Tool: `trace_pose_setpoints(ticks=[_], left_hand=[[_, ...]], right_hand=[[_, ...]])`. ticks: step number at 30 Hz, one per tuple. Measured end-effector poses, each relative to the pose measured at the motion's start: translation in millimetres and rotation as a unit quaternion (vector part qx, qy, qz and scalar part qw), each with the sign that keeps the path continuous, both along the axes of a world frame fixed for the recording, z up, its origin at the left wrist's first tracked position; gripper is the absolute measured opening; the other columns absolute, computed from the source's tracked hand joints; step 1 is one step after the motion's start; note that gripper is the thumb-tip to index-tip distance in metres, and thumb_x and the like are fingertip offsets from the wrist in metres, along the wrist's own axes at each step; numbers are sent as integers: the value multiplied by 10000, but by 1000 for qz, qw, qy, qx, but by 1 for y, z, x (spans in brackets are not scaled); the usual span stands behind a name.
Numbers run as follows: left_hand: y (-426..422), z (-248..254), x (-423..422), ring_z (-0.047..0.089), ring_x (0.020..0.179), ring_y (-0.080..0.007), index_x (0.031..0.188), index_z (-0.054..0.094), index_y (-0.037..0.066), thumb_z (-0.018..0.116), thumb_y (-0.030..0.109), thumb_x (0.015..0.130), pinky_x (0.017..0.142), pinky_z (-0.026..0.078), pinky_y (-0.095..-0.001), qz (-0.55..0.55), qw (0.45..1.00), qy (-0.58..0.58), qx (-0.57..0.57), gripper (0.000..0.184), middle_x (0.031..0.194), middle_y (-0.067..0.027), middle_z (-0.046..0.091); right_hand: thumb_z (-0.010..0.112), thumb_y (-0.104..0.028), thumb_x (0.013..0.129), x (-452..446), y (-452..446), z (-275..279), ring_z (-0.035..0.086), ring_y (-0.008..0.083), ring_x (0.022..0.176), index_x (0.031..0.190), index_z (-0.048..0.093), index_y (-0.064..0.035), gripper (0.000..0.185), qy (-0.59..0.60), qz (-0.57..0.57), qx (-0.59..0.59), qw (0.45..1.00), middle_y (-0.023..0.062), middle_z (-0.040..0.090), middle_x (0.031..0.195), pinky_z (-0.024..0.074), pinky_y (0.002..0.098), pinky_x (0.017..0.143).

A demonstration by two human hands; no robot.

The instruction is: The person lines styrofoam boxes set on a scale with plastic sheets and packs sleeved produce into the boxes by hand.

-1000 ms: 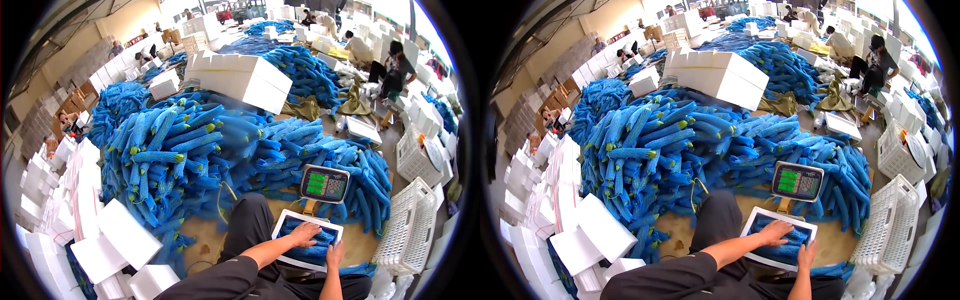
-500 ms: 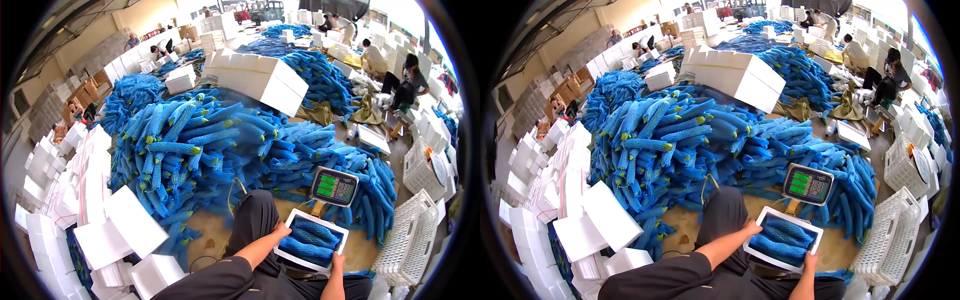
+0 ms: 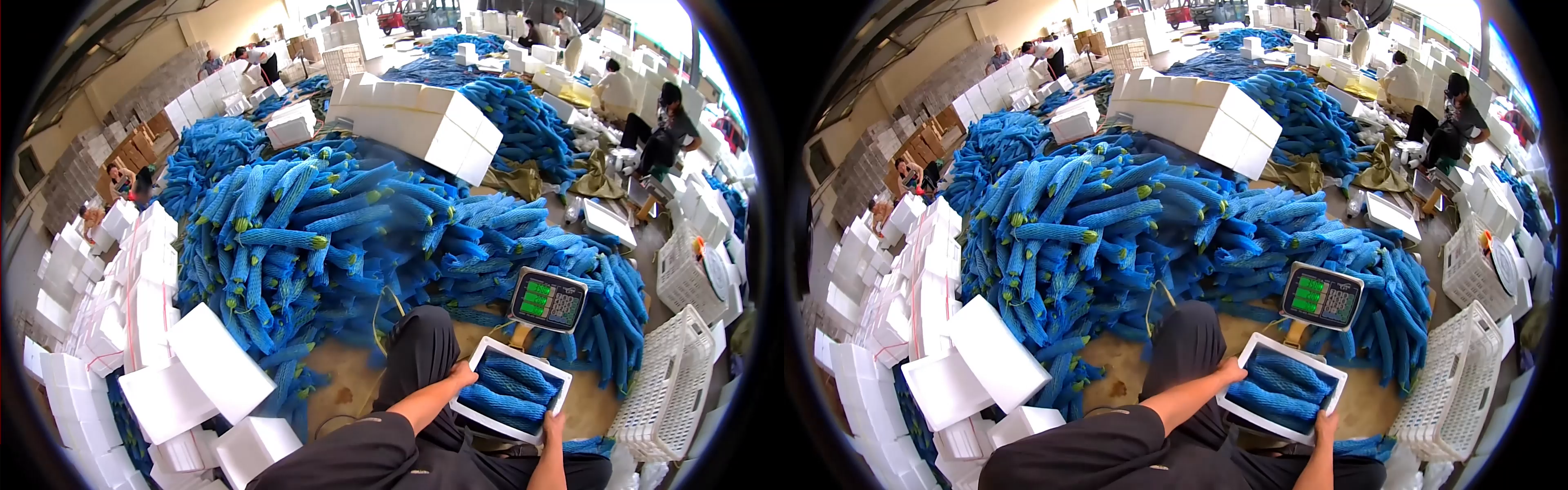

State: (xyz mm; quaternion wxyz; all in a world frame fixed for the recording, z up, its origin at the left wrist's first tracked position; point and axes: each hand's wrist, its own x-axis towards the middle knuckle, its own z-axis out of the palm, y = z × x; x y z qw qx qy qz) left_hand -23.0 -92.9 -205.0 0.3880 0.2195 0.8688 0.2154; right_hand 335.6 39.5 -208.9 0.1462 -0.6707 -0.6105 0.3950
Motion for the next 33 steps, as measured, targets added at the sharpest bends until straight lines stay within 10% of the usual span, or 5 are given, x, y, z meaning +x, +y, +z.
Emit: trace_pose_setpoints(ticks=[21, 26, 29, 32, 33], left_hand=[[94, 320, 59, 716, 1068, -453, 1328, 612, 32, 603, 503, 941, 985, 539, -545, -347, 904, -7, 248, 610, 1094, -283, 748], [135, 409, 88, 728, 986, -367, 1329, 618, 62, 577, 517, 1015, 829, 592, -473, -485, 842, 115, 207, 554, 1079, -189, 753], [149, 380, 97, 727, 970, -261, 1258, 718, 186, 616, 197, 1023, 795, 590, -383, -540, 507, 273, 614, 256, 1070, -83, 750], [201, 396, 133, 701, 945, -232, 1285, 698, 65, 640, 157, 1029, 829, 571, -345, -654, 441, 467, 400, 278, 1089, -83, 738], [195, 400, 164, 679, 875, -188, 1258, 709, 60, 633, 266, 1047, 789, 547, -319, -654, 602, 249, 385, 305, 987, -64, 714]], right_hand=[[506, -376, 1093, 192, 34, 309, 569, 475, 1274, 1320, 601, 56, 497, -353, 51, 212, 910, 315, 598, 1369, 433, 533, 1104], [508, -362, 1091, 227, 32, 415, 611, 417, 1258, 1392, 602, 40, 510, -31, 46, 202, 978, 265, 655, 1340, 445, 466, 1114], [536, -372, 1030, 213, -3, 465, 668, 414, 1099, 1262, 663, 35, 485, -156, 11, 251, 955, 269, 700, 1177, 498, 463, 989], [564, -382, 969, 248, -39, 474, 725, 411, 940, 1133, 725, 30, 471, -245, -77, 264, 930, 273, 745, 1014, 551, 460, 864], [573, -385, 948, 264, -67, 470, 744, 410, 887, 1089, 745, 28, 469, -260, -122, 251, 925, 274, 760, 959, 568, 459, 822]])
